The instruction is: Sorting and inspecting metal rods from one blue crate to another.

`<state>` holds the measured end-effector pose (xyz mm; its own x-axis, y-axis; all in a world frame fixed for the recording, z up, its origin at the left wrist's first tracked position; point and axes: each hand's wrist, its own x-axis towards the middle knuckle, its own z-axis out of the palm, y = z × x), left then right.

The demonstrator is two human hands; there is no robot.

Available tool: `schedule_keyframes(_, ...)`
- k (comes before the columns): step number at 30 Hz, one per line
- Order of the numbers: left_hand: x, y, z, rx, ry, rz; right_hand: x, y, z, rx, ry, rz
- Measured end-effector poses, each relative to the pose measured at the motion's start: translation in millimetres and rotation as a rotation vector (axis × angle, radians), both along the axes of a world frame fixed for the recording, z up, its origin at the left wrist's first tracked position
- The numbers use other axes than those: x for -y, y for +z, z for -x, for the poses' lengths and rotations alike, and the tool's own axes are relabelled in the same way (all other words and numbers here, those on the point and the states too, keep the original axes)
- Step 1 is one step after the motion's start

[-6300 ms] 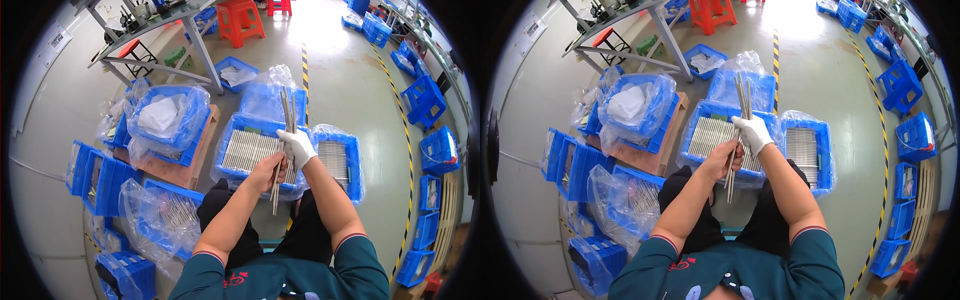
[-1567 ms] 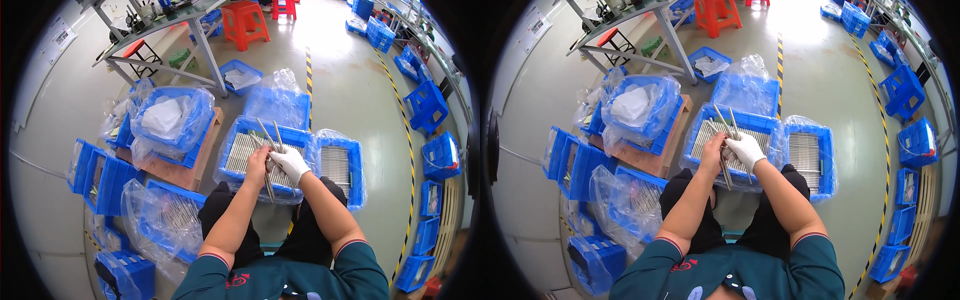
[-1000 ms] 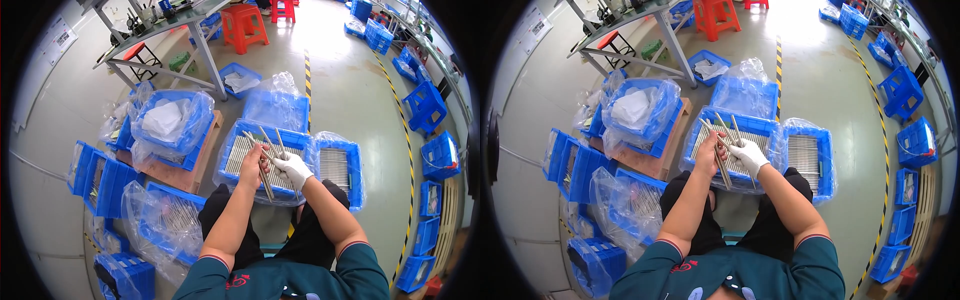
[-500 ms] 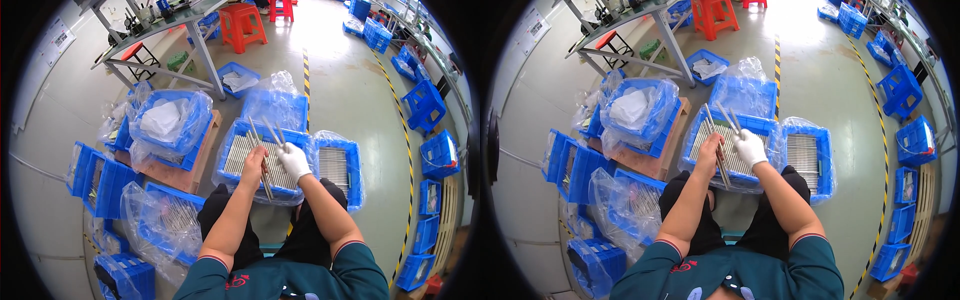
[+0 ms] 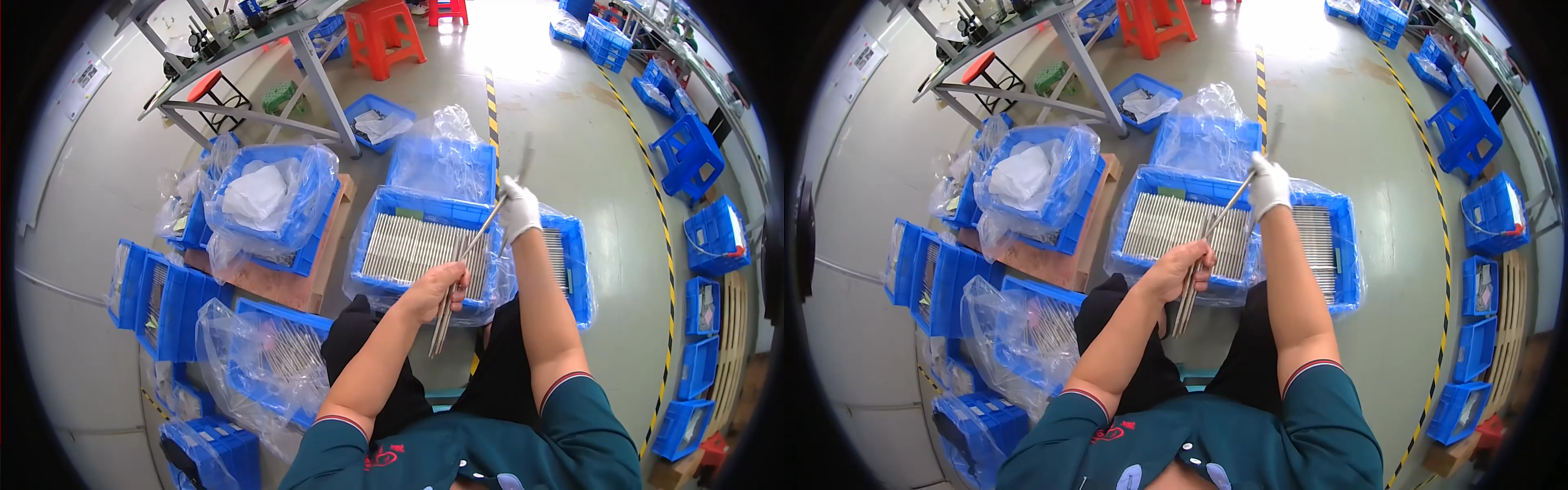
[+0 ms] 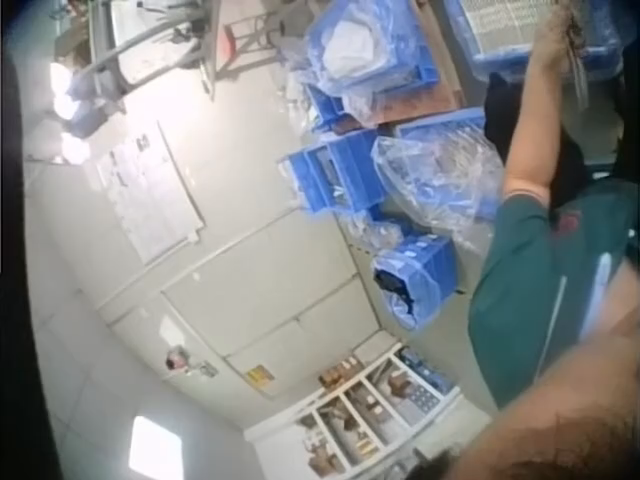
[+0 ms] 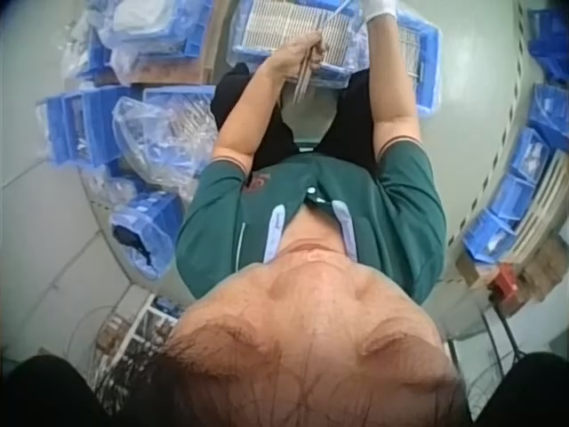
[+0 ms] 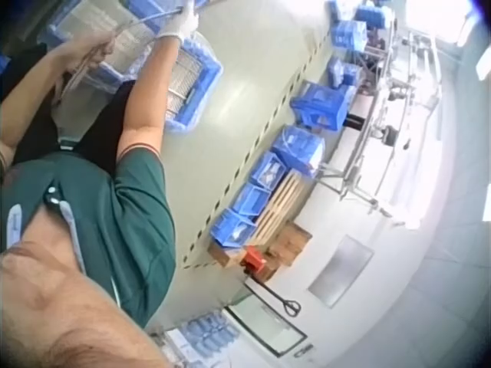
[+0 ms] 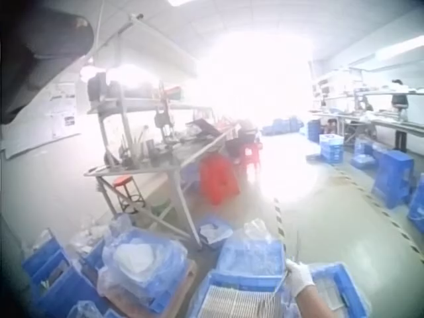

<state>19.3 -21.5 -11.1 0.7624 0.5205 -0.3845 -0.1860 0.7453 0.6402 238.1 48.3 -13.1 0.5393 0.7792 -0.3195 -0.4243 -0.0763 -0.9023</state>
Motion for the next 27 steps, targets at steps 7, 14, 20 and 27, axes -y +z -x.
schedule_keyframes(7, -20, -4, 11, 0.229, 0.170, 0.008, 45, 34, 31, -0.198, 0.658, 0.089)
schedule_keyframes(14, -22, -1, 17, 0.224, 0.109, -0.018, 51, 33, 68, 0.800, 0.791, 0.098)
schedule_keyframes(20, -27, -4, 21, 0.322, 0.181, 0.051, 46, 27, 79, 0.517, 0.748, 0.068)
schedule_keyframes(27, -41, -1, 31, 0.122, 0.641, -0.072, 69, 35, 73, 0.658, 0.702, 0.155)
